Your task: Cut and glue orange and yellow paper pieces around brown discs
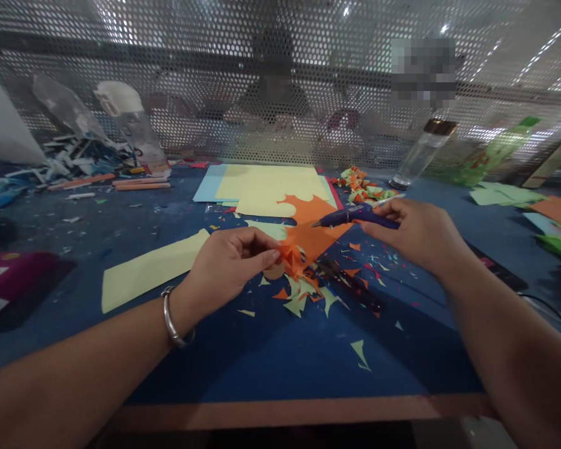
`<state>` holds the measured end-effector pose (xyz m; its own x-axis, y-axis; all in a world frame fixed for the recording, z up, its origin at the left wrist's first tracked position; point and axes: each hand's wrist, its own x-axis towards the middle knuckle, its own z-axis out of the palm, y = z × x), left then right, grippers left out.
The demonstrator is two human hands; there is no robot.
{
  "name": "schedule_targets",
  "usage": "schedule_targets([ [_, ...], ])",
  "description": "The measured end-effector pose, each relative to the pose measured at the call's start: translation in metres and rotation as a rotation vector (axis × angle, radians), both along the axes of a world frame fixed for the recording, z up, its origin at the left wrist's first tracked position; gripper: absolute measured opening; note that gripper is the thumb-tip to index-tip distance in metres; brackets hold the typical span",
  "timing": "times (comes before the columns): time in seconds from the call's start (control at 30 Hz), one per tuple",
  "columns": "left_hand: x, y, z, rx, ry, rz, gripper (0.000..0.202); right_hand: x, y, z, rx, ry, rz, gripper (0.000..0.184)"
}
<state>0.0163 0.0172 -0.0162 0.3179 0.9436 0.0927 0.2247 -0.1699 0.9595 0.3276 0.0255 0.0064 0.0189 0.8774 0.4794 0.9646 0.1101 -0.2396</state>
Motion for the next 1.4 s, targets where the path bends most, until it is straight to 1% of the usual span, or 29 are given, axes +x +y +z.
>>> schedule_targets([
  [0.1, 0.001, 0.002, -0.004, 0.02, -0.089, 0.011, 0.022, 0.008, 0.006, -0.003, -0.027, -0.037, -0.028, 0.025],
  [0.2, 0.001, 0.001, -0.004, 0.012, -0.128, -0.004, 0.032, 0.01, 0.009, -0.004, -0.125, -0.034, -0.068, 0.03],
  [0.27, 0.001, 0.0, -0.002, 0.021, -0.119, -0.001, 0.027, 0.009, 0.01, -0.003, -0.214, -0.005, -0.092, 0.033],
  [0.33, 0.001, -0.002, 0.0, 0.019, -0.114, 0.002, 0.018, 0.006, 0.01, -0.001, -0.294, 0.033, -0.107, 0.034],
  [0.4, 0.002, -0.003, 0.002, -0.013, -0.126, -0.006, 0.012, 0.003, 0.008, 0.001, -0.373, 0.064, -0.117, 0.034],
  [0.47, 0.003, -0.004, 0.002, -0.049, -0.167, -0.007, 0.009, 0.0, 0.008, 0.002, -0.451, 0.073, -0.119, 0.034],
  [0.53, 0.003, -0.005, 0.0, -0.071, -0.223, -0.005, 0.011, -0.001, 0.008, 0.002, -0.499, 0.061, -0.117, 0.034],
  [0.67, 0.004, -0.004, -0.006, -0.102, -0.278, -0.025, 0.017, 0.0, 0.009, 0.0, -0.476, 0.016, -0.092, 0.034],
  [0.77, 0.005, -0.005, -0.009, -0.101, -0.292, -0.055, 0.017, 0.0, 0.008, -0.001, -0.479, -0.078, -0.064, 0.046],
  [0.83, 0.006, -0.005, -0.011, -0.09, -0.308, -0.071, 0.016, -0.003, 0.004, 0.001, -0.477, -0.149, -0.086, 0.053],
  [0.87, 0.006, -0.005, -0.011, -0.09, -0.31, -0.077, 0.016, -0.007, 0.001, 0.002, -0.454, -0.165, -0.107, 0.054],
  [0.9, 0.006, -0.005, -0.011, -0.091, -0.311, -0.08, 0.015, -0.011, -0.003, 0.003, -0.398, -0.153, -0.125, 0.053],
  [0.93, 0.006, -0.006, -0.011, -0.091, -0.309, -0.083, 0.015, -0.017, -0.007, 0.005, -0.323, -0.128, -0.104, 0.049],
  [0.97, 0.006, -0.006, -0.012, -0.09, -0.301, -0.081, 0.014, -0.024, -0.012, 0.006, -0.26, -0.078, -0.05, 0.044],
  [1.03, 0.006, -0.006, -0.012, -0.086, -0.27, -0.075, 0.015, -0.039, -0.022, 0.006, -0.198, 0.091, 0.16, 0.034],
  [1.1, 0.007, -0.007, -0.012, -0.079, -0.232, -0.063, 0.016, -0.055, -0.032, 0.004, -0.207, 0.205, 0.356, 0.029],
  [1.17, 0.007, -0.007, -0.012, -0.07, -0.19, -0.049, 0.018, -0.069, -0.039, 0.0, -0.239, 0.225, 0.48, 0.027],
  [1.2, 0.008, -0.008, -0.012, -0.065, -0.167, -0.039, 0.019, -0.074, -0.042, -0.002, -0.249, 0.231, 0.529, 0.027],
  [1.27, 0.009, -0.009, -0.011, -0.056, -0.126, -0.025, 0.02, -0.081, -0.045, -0.007, -0.241, 0.208, 0.571, 0.028],
  [1.4, 0.013, -0.013, -0.008, -0.027, -0.084, -0.04, 0.021, -0.086, -0.045, -0.013, -0.117, 0.128, 0.621, 0.025],
])
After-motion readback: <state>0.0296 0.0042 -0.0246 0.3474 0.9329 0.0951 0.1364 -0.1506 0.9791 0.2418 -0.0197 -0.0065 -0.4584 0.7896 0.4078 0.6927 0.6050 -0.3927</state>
